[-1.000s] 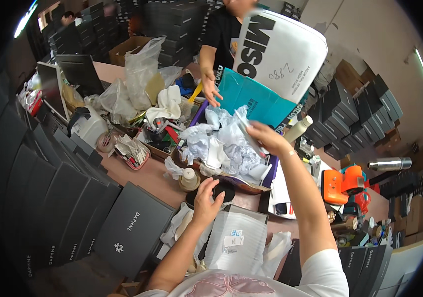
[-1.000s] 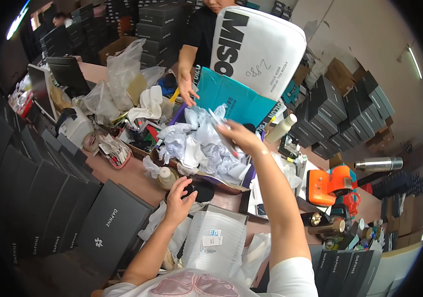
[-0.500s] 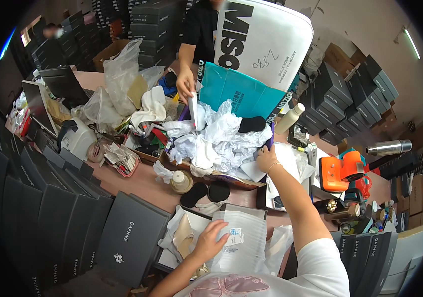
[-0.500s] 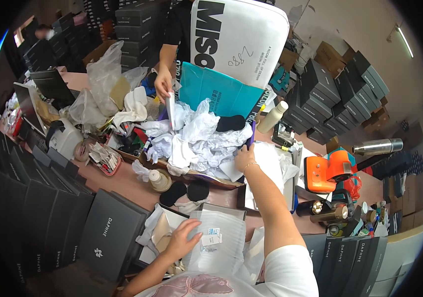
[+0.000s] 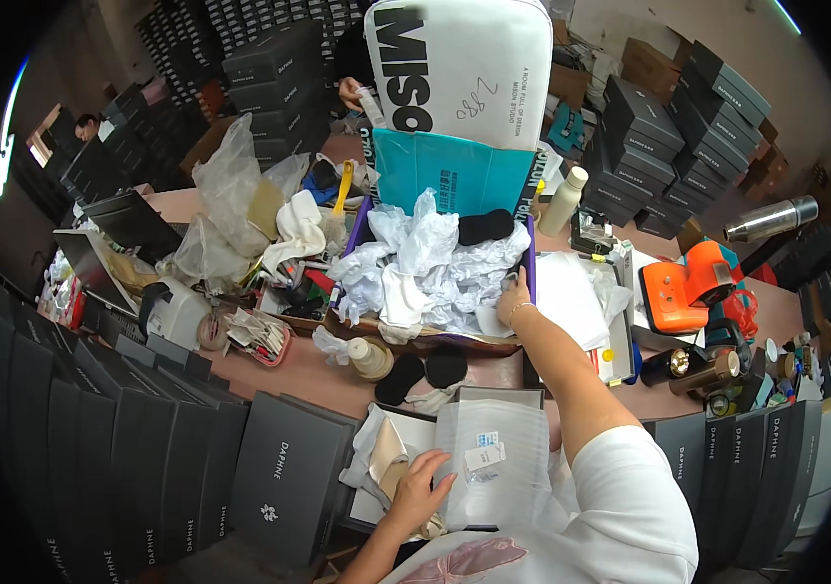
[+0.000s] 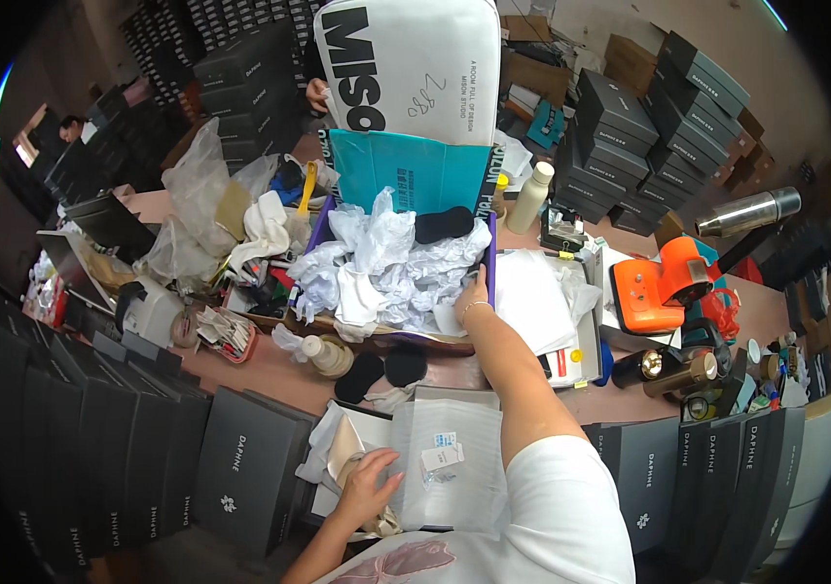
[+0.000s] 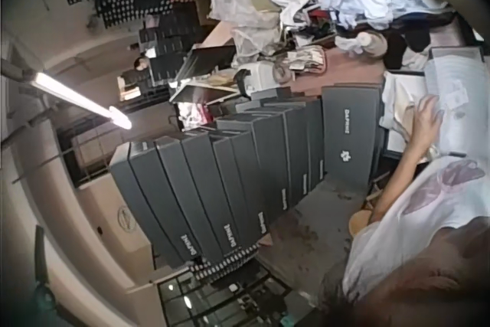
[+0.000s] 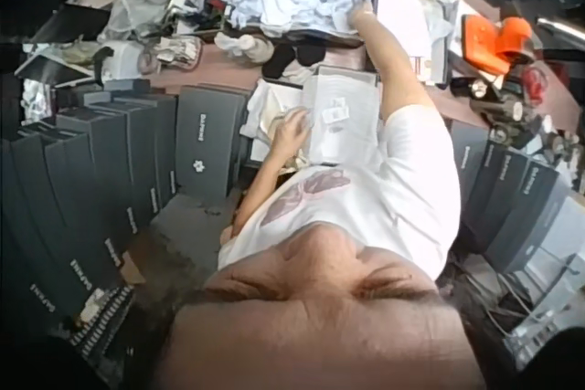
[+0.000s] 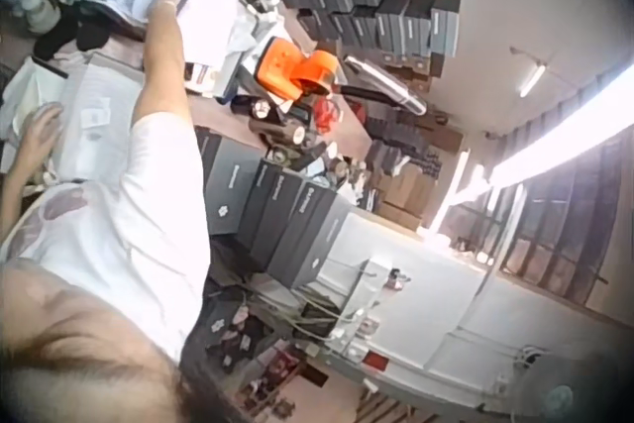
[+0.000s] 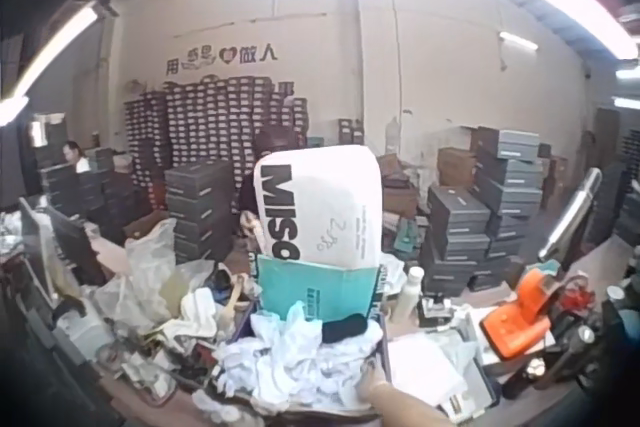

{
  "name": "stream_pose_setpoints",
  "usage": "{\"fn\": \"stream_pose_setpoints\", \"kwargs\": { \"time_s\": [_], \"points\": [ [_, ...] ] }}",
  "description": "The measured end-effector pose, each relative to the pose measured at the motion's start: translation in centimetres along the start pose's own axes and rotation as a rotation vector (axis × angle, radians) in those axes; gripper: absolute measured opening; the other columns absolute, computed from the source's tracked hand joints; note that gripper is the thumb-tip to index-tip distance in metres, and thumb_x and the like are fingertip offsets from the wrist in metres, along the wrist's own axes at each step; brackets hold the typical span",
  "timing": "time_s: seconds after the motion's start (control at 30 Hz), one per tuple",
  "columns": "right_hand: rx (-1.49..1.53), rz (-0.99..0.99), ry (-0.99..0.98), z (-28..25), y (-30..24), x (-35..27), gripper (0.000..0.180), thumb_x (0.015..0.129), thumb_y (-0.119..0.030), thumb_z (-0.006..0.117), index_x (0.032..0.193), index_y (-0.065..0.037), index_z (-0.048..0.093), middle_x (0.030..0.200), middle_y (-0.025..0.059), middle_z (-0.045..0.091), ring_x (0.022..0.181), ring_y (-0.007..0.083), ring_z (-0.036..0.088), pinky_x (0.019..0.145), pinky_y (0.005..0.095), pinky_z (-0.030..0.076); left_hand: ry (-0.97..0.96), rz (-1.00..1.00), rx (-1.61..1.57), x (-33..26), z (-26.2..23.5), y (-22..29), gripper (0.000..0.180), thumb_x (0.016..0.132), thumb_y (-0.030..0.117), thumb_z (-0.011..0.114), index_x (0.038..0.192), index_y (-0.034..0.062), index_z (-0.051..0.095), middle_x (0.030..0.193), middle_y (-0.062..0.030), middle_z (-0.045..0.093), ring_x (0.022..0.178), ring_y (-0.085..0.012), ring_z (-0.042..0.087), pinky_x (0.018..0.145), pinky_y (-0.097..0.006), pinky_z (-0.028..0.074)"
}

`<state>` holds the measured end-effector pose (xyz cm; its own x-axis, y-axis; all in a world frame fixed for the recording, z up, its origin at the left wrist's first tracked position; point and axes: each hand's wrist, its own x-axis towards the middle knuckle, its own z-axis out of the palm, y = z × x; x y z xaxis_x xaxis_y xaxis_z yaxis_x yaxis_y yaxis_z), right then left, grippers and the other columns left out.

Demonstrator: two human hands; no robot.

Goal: Packaging high-heeled shoes into boxes and preparing them for shipment.

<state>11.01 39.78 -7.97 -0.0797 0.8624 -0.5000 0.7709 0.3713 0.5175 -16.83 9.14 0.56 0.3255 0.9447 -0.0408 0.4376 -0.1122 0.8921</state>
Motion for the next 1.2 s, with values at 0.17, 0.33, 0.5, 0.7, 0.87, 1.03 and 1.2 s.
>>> {"fn": "stream_pose_setpoints", "kwargs": {
  "time_s": [0.17, 0.33, 0.5, 0.7, 0.87, 1.03, 1.2],
  "points": [
    [-0.069, 0.018, 0.011, 2.5, -0.5, 2.7, 0.042, 0.096, -0.033, 0.038, 0.127, -0.014, 0.060, 0.130, 0.0043, 0.058, 0.135, 0.0263, 0.036, 0.109, 0.0649, -0.005, -0.028, -0.072, 0.018, -3.1, 1.3, -0.6, 0.036, 0.083, 0.014, 0.068, 0.115, 0.0001, 0.059, 0.116, -0.0188, 0.058, 0.105, -0.0347, 0.059, 0.089, -0.038, 0.047],
    [-0.205, -0.164, -0.147, -4.5, 0.9, -2.9, 0.045, 0.091, -0.036, 0.052, 0.130, -0.015, 0.057, 0.139, 0.0021, 0.050, 0.128, 0.0284, 0.045, 0.107, 0.0683, 0.002, 0.074, -0.071, 0.098, -5.7, 2.0, 1.1, 0.035, 0.080, 0.009, 0.071, 0.111, -0.0011, 0.061, 0.111, -0.0161, 0.060, 0.095, -0.0266, 0.062, 0.082, -0.034, 0.050],
    [-0.127, -0.112, 0.093, -2.6, 1.7, -2.7, 0.035, 0.090, -0.032, 0.052, 0.118, -0.016, 0.066, 0.126, 0.0055, 0.061, 0.125, 0.0299, 0.048, 0.108, 0.0672, 0.000, 0.070, -0.074, 0.114, -6.7, 3.8, 1.7, 0.035, 0.080, 0.010, 0.071, 0.112, -0.0007, 0.060, 0.110, -0.0150, 0.061, 0.092, -0.0251, 0.064, 0.079, -0.033, 0.051],
    [-0.031, -0.040, 0.036, -6.0, 4.5, -10.6, 0.026, 0.088, -0.020, 0.053, 0.105, -0.014, 0.071, 0.104, 0.0048, 0.070, 0.100, 0.0290, 0.064, 0.094, 0.0615, 0.032, 0.000, -0.038, 0.126, -5.4, 4.6, 4.4, 0.034, 0.081, 0.010, 0.070, 0.112, -0.0004, 0.060, 0.110, -0.0147, 0.061, 0.092, -0.0250, 0.064, 0.079, -0.033, 0.051],
    [0.364, 0.163, 0.765, 0.3, 10.5, -17.7, 0.010, 0.079, -0.014, 0.056, 0.082, -0.013, 0.066, 0.075, 0.0055, 0.066, 0.070, 0.0225, 0.067, 0.057, 0.0413, 0.049, -0.032, -0.040, 0.088, -7.3, 5.3, 3.1, 0.034, 0.082, 0.011, 0.069, 0.113, 0.0001, 0.060, 0.111, -0.0160, 0.060, 0.094, -0.0274, 0.063, 0.081, -0.034, 0.050],
    [0.832, 0.072, 1.065, 5.2, 7.7, -26.7, 0.038, 0.079, -0.009, 0.066, 0.114, -0.003, 0.056, 0.094, 0.0152, 0.061, 0.088, 0.0340, 0.060, 0.080, 0.0434, 0.047, -0.316, 0.100, 0.146, -6.2, 5.0, 1.7, 0.037, 0.083, 0.017, 0.067, 0.115, 0.0001, 0.059, 0.115, -0.0184, 0.058, 0.098, -0.0334, 0.061, 0.086, -0.037, 0.049],
    [1.312, -0.157, 0.505, 4.7, -8.6, -35.7, 0.051, 0.078, -0.013, 0.068, 0.126, -0.004, 0.051, 0.119, 0.0208, 0.057, 0.107, 0.0373, 0.056, 0.089, 0.0401, 0.047, -0.370, 0.006, 0.115, -7.8, 2.8, -0.1, 0.038, 0.084, 0.018, 0.067, 0.116, -0.0002, 0.058, 0.118, -0.0190, 0.057, 0.108, -0.0339, 0.057, 0.091, -0.038, 0.046]
  ]
}}
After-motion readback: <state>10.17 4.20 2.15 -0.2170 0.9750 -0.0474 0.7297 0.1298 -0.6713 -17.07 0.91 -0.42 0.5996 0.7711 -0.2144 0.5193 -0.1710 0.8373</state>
